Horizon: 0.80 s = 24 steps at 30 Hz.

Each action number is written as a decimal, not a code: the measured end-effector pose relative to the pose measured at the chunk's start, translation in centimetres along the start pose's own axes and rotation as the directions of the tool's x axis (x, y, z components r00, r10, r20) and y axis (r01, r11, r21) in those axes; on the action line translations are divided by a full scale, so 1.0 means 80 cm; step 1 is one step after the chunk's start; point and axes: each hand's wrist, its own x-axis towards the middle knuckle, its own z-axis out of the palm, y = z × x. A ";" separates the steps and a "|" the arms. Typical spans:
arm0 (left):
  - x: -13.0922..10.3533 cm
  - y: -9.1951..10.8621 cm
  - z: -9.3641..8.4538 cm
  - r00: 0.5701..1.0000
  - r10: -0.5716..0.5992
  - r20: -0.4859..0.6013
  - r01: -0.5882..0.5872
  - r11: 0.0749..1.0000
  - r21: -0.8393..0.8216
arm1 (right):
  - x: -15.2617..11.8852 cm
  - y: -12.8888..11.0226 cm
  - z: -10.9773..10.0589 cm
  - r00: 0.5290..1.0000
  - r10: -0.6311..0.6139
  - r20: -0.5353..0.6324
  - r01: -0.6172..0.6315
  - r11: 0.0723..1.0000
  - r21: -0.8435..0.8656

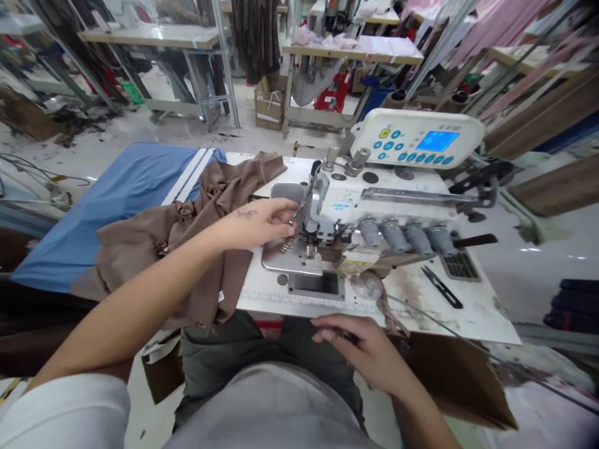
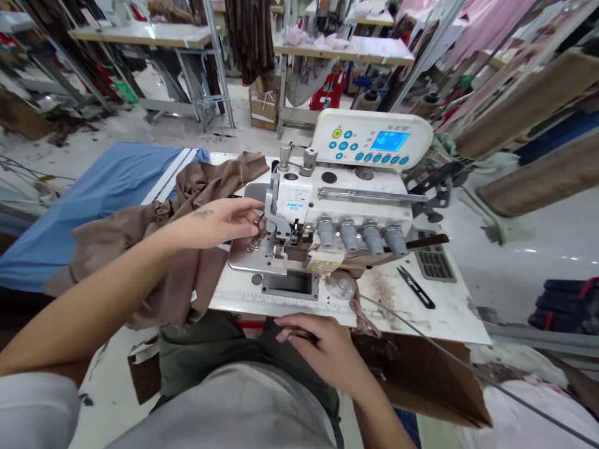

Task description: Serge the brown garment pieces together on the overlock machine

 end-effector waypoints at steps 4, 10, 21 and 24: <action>0.014 0.016 0.008 0.995 0.027 -0.095 -0.028 1.000 -0.004 | 0.045 -0.025 -0.003 0.938 -0.253 -0.236 0.212 0.959 -0.187; 0.079 0.058 0.001 0.893 0.309 -0.328 -0.209 0.929 0.305 | 0.120 -0.053 0.012 0.740 -0.583 -0.335 0.207 0.671 -0.712; 0.147 -0.002 -0.007 0.984 0.059 -0.167 -0.024 0.979 0.201 | 0.135 -0.055 0.011 0.697 -0.667 -0.264 0.182 0.521 -0.834; 0.153 -0.011 -0.006 0.994 -0.098 -0.055 0.100 0.995 0.025 | 0.130 -0.053 0.007 0.680 -0.670 -0.297 0.180 0.546 -0.818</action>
